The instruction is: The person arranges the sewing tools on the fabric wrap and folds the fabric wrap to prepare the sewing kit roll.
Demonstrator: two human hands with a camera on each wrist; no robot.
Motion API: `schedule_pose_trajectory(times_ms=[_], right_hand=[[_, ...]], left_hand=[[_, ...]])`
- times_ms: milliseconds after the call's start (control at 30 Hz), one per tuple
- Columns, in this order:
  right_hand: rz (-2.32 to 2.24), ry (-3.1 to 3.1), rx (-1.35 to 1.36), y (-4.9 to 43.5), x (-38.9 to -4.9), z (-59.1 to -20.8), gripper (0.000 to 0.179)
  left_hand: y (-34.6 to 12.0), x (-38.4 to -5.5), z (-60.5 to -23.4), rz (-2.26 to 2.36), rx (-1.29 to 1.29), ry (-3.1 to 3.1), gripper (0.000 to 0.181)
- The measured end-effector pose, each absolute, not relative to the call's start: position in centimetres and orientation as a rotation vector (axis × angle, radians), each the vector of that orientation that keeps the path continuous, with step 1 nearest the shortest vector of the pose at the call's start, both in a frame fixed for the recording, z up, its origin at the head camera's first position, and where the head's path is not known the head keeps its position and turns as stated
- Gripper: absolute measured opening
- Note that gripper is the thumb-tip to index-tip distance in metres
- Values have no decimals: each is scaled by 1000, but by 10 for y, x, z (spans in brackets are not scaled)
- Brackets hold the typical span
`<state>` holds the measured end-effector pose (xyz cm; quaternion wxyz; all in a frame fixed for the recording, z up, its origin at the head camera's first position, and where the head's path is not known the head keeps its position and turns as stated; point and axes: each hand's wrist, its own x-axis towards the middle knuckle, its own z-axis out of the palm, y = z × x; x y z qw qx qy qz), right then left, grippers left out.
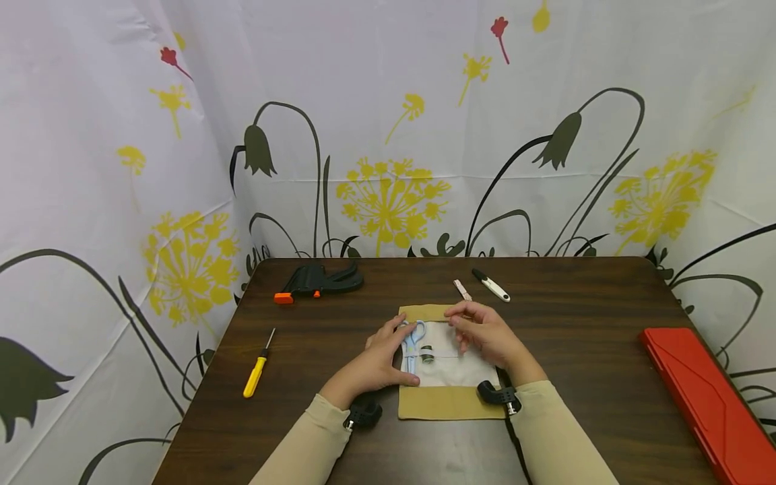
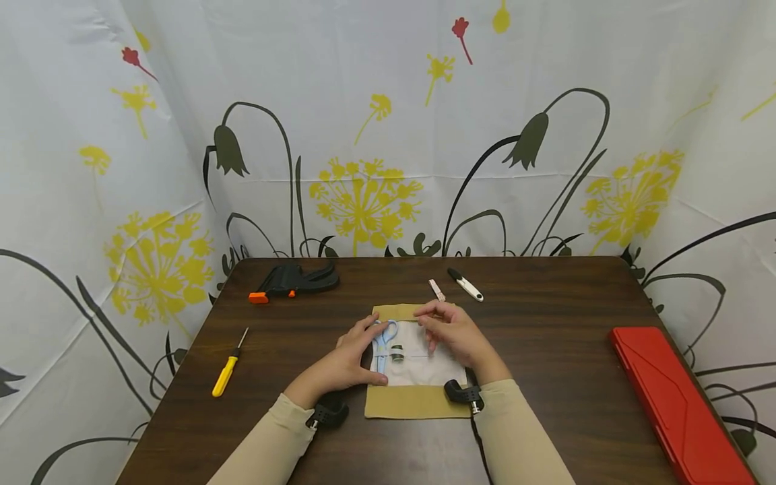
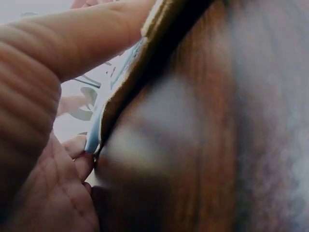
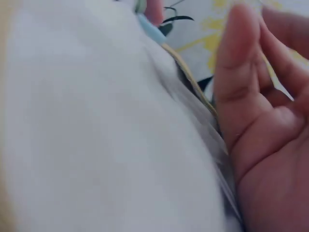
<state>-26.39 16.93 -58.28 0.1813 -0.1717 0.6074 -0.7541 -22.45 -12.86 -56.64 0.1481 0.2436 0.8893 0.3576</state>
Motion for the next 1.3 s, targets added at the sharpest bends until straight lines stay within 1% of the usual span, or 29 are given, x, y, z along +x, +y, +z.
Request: schedule_pose_trajectory(times_ms=[133,233,300,400,533,800,933,1167,1300], right_hand=[[-2320,1747,-438,192,-270,-585,35],[-2382,1851,-315,215,-274,-584,29],[-2390,1948,-209,231,-275,-583,29],[-2291,2187,-74,252,-273,-581,33],[-2048,2466,-14,270,-270,-579,39],[-1632,2675,-178,268,-275,-583,39],[-1518,2754,-246,265,-278,-585,38],[-1426,2830,-208,263,-277,-584,37],[-1410,2890,-174,262,-278,-584,32]], left_hand=[[-127,-223,-565,1010,718,2564,95],[-127,-221,-563,984,724,2569,82],[-127,-221,-564,968,730,2577,76],[-127,-219,-563,961,733,2578,70],[-126,-218,-561,973,722,2574,67],[-123,-221,-562,1052,597,2579,57],[-122,-222,-562,1070,540,2596,54],[-122,-224,-565,1026,472,2681,55],[-123,-223,-564,1023,461,2694,55]])
